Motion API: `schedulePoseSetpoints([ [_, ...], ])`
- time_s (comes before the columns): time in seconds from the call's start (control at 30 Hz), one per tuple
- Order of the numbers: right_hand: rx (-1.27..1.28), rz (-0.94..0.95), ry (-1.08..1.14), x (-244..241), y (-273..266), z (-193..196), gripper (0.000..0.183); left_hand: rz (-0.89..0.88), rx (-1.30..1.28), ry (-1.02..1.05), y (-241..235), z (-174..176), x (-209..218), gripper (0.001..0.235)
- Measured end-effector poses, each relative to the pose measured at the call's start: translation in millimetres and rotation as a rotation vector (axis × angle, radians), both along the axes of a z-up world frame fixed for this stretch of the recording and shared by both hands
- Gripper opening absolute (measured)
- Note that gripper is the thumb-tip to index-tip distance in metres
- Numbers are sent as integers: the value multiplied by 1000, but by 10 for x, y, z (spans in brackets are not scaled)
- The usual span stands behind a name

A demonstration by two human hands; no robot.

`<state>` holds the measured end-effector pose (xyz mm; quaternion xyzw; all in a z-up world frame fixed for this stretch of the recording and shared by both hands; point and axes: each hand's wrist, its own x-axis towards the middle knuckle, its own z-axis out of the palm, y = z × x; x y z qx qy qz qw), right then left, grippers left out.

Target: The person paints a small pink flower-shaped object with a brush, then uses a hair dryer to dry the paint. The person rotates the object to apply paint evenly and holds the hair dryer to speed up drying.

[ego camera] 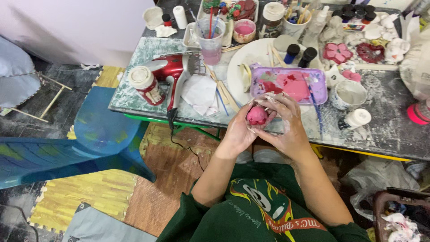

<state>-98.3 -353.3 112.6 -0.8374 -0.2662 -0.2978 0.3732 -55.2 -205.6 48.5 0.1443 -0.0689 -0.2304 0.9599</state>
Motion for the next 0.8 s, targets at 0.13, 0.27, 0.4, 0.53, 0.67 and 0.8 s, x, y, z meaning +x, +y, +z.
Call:
schedulePoseSetpoints([
  [0.13, -58, 21, -32, -41, -169, 46, 84, -57, -15, 10, -147, -57, -7, 38],
  [0.27, -45, -23, -21, -79, -292, 11, 87, -139, -41, -56, -237, 10, -58, 41],
  [0.4, -3, 23, -53, -77, -329, -53, 87, -126, -7, -62, -242, 76, -94, 41],
  [0.53, -18, -8, -31, -69, -321, -57, 86, -99, 32, -52, -240, 106, -94, 41],
  [0.67, -23, -51, 16, -80, -302, -70, 71, -87, 63, -80, -195, 154, -131, 41],
  [0.8, 166, 42, 42, -87, -285, -142, 63, -54, 151, -144, -154, 110, -201, 46],
])
